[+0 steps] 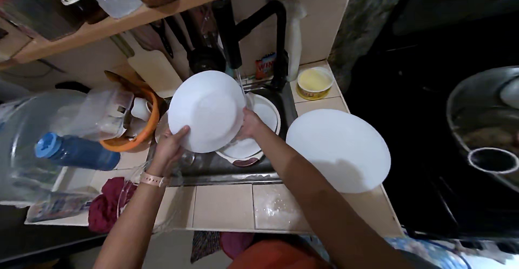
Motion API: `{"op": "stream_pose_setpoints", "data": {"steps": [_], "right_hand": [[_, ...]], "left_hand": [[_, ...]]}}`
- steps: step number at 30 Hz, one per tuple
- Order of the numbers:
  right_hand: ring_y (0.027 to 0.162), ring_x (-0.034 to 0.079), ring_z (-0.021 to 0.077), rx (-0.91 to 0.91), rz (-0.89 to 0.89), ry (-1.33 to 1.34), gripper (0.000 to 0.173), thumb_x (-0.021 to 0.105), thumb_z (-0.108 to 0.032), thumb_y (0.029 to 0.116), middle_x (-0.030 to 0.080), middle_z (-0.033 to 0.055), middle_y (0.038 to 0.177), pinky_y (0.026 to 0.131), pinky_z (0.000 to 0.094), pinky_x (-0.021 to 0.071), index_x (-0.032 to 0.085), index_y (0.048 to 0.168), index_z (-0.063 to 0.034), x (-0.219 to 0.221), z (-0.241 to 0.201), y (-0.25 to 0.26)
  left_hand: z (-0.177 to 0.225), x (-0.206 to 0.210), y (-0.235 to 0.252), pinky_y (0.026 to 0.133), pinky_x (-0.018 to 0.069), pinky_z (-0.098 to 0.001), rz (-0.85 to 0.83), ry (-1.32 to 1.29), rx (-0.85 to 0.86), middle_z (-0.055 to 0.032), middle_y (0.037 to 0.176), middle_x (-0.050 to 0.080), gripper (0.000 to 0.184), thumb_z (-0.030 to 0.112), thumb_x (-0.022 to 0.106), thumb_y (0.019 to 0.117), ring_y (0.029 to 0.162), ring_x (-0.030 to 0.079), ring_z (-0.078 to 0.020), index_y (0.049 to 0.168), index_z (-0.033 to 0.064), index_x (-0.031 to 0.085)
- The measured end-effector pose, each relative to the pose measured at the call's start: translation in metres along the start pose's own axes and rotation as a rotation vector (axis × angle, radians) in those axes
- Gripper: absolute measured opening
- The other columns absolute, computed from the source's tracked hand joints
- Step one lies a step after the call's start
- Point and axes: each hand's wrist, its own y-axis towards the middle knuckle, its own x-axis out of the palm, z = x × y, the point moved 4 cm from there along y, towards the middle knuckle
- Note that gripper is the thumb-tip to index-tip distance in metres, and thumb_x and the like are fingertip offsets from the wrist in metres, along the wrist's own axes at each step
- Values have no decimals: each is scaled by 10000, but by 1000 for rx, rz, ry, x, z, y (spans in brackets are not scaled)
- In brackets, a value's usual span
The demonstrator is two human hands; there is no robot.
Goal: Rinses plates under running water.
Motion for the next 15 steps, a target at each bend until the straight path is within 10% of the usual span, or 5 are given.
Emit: {"op": "stream_pose_setpoints", "data": {"steps": [7, 11, 15], "right_hand": [[1385, 427, 483, 27, -268, 159, 864, 102, -719, 1014, 301, 285, 1602, 1033, 666, 433, 214, 1616, -108, 3, -7, -22], [942, 669, 321, -21, -344, 127, 536, 179, -403, 1079, 650, 192, 1091, 832, 488, 570, 516, 1264, -29, -26, -35, -35], [910, 688, 123, -245, -628, -335, 353, 429, -123, 1013, 688, 99, 1066, 790, 294, 590, 535, 1316, 23, -89, -67, -12]], "left_hand": [[-1, -14, -32, 847, 607, -247, -127, 152, 334, 83, 916, 732, 146, 14, 624, 932, 869, 709, -8, 1078, 19, 624], [-3, 4, -60, 898, 524, -140, -309, 389, 785, -3, 953, 743, 190, 66, 606, 957, 929, 643, 92, 981, -93, 708], [-20, 43, -85, 1025, 527, -322, -424, 526, 1182, -182, 1076, 758, 282, 128, 500, 1041, 1112, 713, -196, 1074, -22, 737]]}}
